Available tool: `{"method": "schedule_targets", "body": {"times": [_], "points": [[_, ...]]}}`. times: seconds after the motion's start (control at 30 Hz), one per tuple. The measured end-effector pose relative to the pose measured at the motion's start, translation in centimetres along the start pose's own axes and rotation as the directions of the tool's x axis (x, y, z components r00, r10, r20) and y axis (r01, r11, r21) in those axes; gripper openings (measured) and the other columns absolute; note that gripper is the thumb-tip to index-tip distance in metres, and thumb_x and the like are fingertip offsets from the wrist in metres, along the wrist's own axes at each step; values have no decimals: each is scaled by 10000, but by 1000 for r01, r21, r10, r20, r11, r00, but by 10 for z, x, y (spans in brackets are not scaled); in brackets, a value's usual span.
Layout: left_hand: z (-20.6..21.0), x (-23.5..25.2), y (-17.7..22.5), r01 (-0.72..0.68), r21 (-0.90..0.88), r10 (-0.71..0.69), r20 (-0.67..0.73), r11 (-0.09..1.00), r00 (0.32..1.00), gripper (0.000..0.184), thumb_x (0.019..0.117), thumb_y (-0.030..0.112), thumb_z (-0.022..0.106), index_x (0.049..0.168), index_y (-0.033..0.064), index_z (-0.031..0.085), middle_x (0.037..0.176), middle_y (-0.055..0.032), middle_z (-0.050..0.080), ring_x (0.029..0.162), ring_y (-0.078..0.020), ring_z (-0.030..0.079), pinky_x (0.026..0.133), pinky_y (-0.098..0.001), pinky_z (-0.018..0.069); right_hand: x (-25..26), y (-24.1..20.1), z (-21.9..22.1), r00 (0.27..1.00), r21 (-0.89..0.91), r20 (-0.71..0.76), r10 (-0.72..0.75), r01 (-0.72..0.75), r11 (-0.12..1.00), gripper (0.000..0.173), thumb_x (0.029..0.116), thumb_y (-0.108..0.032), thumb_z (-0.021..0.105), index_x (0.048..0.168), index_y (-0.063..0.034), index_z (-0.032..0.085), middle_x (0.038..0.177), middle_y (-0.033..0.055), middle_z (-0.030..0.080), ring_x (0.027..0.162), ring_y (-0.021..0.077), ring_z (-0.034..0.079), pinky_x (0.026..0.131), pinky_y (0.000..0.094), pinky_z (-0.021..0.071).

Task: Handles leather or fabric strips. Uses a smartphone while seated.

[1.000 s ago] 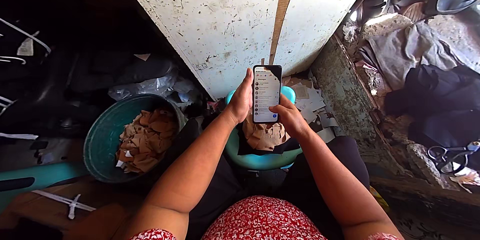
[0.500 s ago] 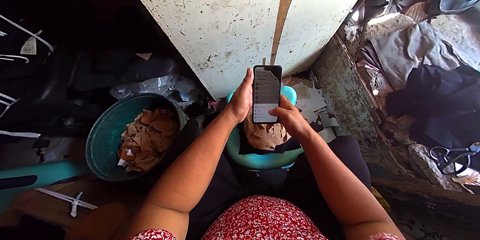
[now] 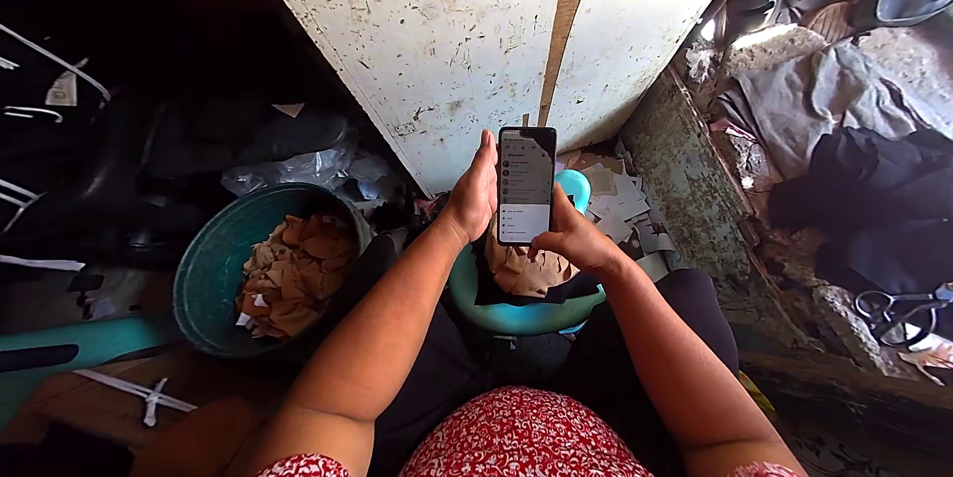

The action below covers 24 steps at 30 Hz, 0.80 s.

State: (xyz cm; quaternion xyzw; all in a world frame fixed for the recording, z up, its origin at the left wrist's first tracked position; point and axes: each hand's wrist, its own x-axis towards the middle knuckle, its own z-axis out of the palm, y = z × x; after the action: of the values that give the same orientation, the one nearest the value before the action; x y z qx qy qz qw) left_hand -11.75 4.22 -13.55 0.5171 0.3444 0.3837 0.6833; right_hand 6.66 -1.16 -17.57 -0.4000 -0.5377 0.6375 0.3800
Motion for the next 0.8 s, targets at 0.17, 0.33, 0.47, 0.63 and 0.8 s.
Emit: {"method": "schedule_targets", "body": {"times": [0.17,0.33,0.47,0.63,0.8], "points": [[3,-4,-1,13,-7,-13,-3,1000,1000,801,1040,660,55,1583,140,331,1496,-73,538,1339,-193,551,1113,-450,460,1,3,1,999,110,-44,29,-24,994,541,926,-45,529,1439,-125,374,1131,126,691,814,237,727,671,371,628],[5,-5,0,26,8,-26,13,1000,1000,788,1043,660,71,1602,151,295,1511,-60,522,1338,-173,547,1112,-423,460,3,6,1,993,123,-101,55,-43,991,457,977,-36,466,1427,-101,415,1109,153,697,798,254,729,645,382,626],[4,-2,-1,22,6,-23,37,1000,999,797,1045,627,31,1605,105,253,1524,-112,492,1368,-208,521,1132,-442,444,4,4,2,988,124,-131,78,-62,990,396,1026,-42,406,1416,-95,448,1080,162,702,772,255,727,631,376,623],[3,-2,-2,25,10,-25,24,1000,999,798,1044,638,48,1610,115,255,1544,-105,478,1394,-213,497,1153,-450,420,4,5,3,987,137,-139,78,-58,989,358,1053,-130,378,1400,-96,458,1047,160,709,754,248,725,619,364,618],[4,-1,-2,27,13,-27,31,1000,999,797,1045,628,26,1601,110,266,1521,-111,500,1360,-216,532,1127,-447,453,3,4,3,986,128,-150,74,-55,990,361,1057,-108,363,1403,-91,466,1069,155,705,772,243,726,633,369,621]]}}
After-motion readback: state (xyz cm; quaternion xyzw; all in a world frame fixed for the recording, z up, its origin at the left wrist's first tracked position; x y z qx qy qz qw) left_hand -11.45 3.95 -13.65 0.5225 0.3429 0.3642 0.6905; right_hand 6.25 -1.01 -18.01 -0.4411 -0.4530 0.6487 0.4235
